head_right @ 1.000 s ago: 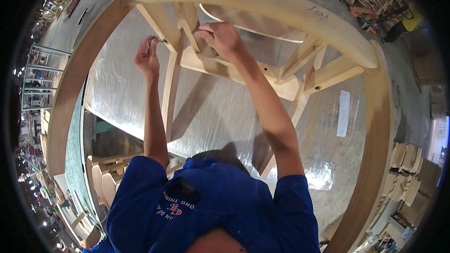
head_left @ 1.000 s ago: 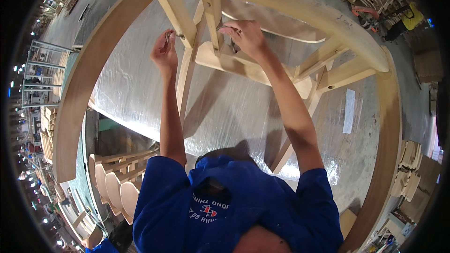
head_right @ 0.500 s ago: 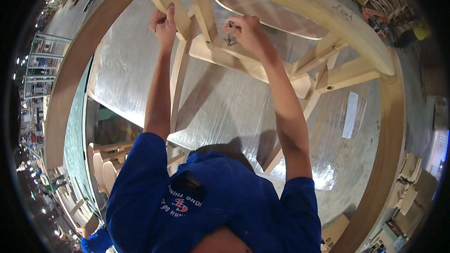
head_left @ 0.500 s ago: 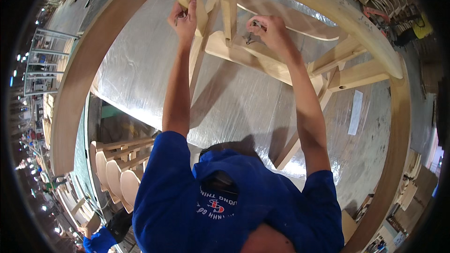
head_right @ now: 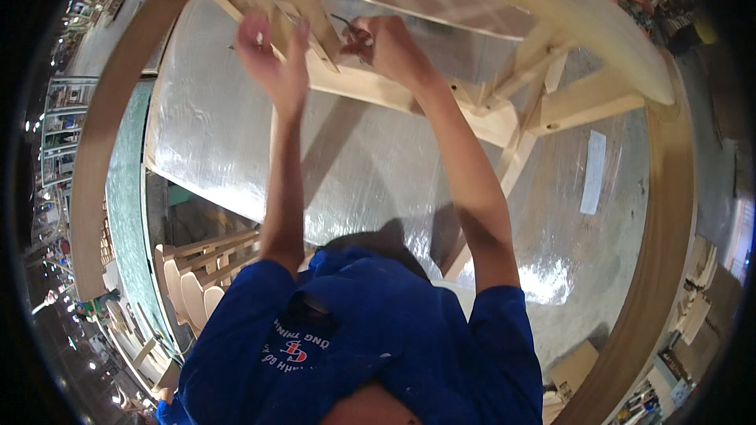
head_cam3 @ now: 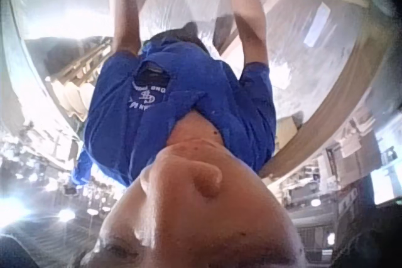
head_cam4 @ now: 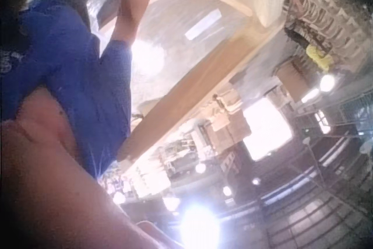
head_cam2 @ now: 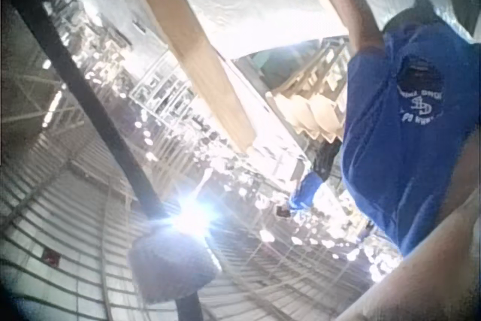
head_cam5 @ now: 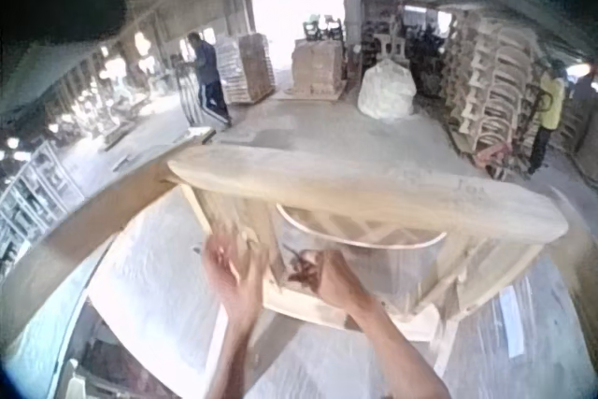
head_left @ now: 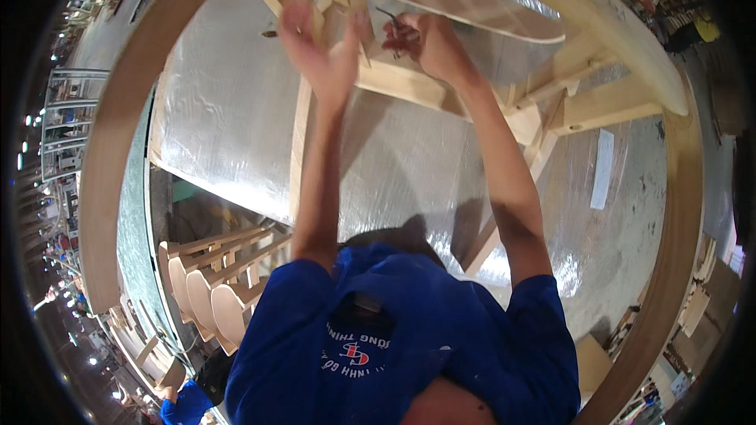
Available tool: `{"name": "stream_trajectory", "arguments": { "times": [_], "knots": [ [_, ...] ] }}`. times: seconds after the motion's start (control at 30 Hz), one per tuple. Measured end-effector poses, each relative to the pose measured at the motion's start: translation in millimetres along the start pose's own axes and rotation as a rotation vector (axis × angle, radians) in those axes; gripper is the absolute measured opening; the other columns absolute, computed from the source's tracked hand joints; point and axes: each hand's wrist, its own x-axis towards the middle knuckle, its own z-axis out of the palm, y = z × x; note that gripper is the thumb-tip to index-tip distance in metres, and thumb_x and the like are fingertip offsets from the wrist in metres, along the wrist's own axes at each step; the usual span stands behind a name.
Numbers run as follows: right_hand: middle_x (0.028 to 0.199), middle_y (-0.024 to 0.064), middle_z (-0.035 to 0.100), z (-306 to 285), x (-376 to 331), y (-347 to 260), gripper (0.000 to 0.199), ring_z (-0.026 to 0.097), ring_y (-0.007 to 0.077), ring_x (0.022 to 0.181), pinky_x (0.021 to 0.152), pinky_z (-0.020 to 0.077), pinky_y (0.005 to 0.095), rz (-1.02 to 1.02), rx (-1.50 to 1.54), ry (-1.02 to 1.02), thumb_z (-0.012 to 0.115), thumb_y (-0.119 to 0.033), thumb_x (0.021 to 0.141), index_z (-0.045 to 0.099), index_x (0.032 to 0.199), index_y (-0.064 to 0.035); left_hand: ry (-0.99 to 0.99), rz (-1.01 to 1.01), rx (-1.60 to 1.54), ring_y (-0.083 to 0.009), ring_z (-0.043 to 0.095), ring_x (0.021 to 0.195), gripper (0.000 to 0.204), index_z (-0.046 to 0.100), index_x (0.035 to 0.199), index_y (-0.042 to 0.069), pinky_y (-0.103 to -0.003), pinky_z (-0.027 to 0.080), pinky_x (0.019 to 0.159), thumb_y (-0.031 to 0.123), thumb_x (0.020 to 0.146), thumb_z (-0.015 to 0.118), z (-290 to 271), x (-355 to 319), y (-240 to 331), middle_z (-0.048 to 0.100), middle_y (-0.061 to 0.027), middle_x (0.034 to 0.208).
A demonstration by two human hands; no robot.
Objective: The person assembles wooden chair frames by inserting and tightening screws with a screwdriver, then places the finished chairs onto a pallet. The person repeats this process for multiple chairs, handling each frame and securing joints before stacking.
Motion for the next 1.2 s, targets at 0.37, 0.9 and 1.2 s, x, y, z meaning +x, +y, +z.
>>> {"name": "stream_trajectory", "arguments": {
  "times": [0.37,0.9,1.2],
  "knots": [
    [0.076,0.0145,0.067,11,-7,11,0.008,0.068,0.0171,0.068,0.06,0.0517,0.0252,0.021,-0.067,0.081,0.063,0.003,0.077,0.065,0.085,0.005,-0.352,-0.123,-0.328,-0.0135,0.053,0.055,0.008,0.058,0.076,0.0,-0.026,0.041,0.05,-0.004,0.078,0.051,40,64,2,0.057,-0.0059,0.063],
    [0.078,0.0109,0.069,13,-7,37,0.019,0.064,0.0182,0.059,0.055,0.0482,0.0262,0.094,0.197,0.057,0.073,-0.007,0.073,0.064,0.085,0.0041,-0.36,-0.117,-0.383,-0.0123,0.052,0.054,0.01,0.056,0.078,0.0,-0.025,0.042,0.049,0.0,0.083,0.048,42,64,2,0.056,-0.0055,0.062],
    [0.058,0.0105,0.061,45,-18,20,0.033,0.056,0.0148,0.049,0.048,0.0451,0.028,0.089,-0.376,0.357,0.08,-0.023,0.069,0.057,0.064,0.0007,-0.365,-0.081,-0.366,-0.0118,0.053,0.053,0.009,0.056,0.078,0.001,-0.025,0.042,0.05,0.0,0.082,0.048,39,63,-4,0.055,-0.0046,0.061]
  ]
}}
